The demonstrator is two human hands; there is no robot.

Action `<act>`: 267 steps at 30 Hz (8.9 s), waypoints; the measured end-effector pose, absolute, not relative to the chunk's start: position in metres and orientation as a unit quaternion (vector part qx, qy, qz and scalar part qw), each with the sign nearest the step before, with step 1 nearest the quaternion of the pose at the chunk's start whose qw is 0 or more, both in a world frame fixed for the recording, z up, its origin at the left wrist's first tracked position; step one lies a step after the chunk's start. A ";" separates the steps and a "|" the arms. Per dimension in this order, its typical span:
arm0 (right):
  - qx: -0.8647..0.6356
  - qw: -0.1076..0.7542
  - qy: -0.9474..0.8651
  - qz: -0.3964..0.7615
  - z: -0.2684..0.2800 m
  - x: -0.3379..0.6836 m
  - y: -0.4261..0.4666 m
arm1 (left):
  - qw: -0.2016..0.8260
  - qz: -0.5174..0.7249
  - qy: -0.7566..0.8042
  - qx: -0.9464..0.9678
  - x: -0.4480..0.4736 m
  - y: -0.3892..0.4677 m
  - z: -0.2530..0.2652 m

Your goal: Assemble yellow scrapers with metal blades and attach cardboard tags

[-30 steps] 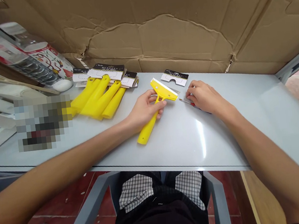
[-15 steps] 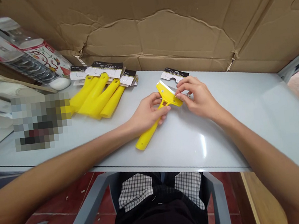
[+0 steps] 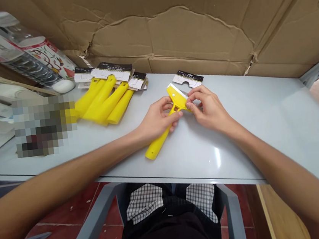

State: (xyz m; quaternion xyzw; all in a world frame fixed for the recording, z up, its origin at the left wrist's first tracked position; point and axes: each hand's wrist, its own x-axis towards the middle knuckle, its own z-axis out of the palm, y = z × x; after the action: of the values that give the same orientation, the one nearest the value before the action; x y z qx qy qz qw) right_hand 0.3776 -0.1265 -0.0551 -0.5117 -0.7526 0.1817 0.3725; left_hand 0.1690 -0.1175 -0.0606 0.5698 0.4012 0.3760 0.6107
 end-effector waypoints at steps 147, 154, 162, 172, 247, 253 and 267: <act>-0.623 0.170 -0.763 0.040 -0.027 0.439 -0.108 | 0.675 0.427 0.396 0.454 0.168 -0.111 -0.058; -0.591 0.169 -0.785 0.079 -0.053 0.442 -0.096 | 0.662 0.418 0.390 0.484 0.166 -0.110 -0.061; -0.593 0.180 -0.781 0.074 -0.048 0.444 -0.095 | 0.654 0.411 0.380 0.508 0.168 -0.112 -0.059; -0.472 0.336 -0.806 0.120 -0.027 0.394 -0.128 | 0.597 0.384 0.337 0.618 0.167 -0.125 -0.065; -0.622 0.012 -0.769 0.148 -0.019 0.447 -0.114 | 0.727 0.465 0.358 0.356 0.174 -0.117 -0.063; -0.603 0.047 -0.790 0.104 -0.021 0.449 -0.113 | 0.727 0.456 0.365 0.361 0.174 -0.118 -0.062; -0.439 0.262 -0.858 0.039 -0.023 0.415 -0.127 | 0.706 0.446 0.356 0.420 0.173 -0.120 -0.070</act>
State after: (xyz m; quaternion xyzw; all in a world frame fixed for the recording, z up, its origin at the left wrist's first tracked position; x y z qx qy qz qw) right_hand 0.4146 -0.1272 -0.0226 -0.4391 -0.8585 0.0393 0.2621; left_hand 0.1733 -0.1204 -0.0696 0.4200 0.3557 0.4457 0.7060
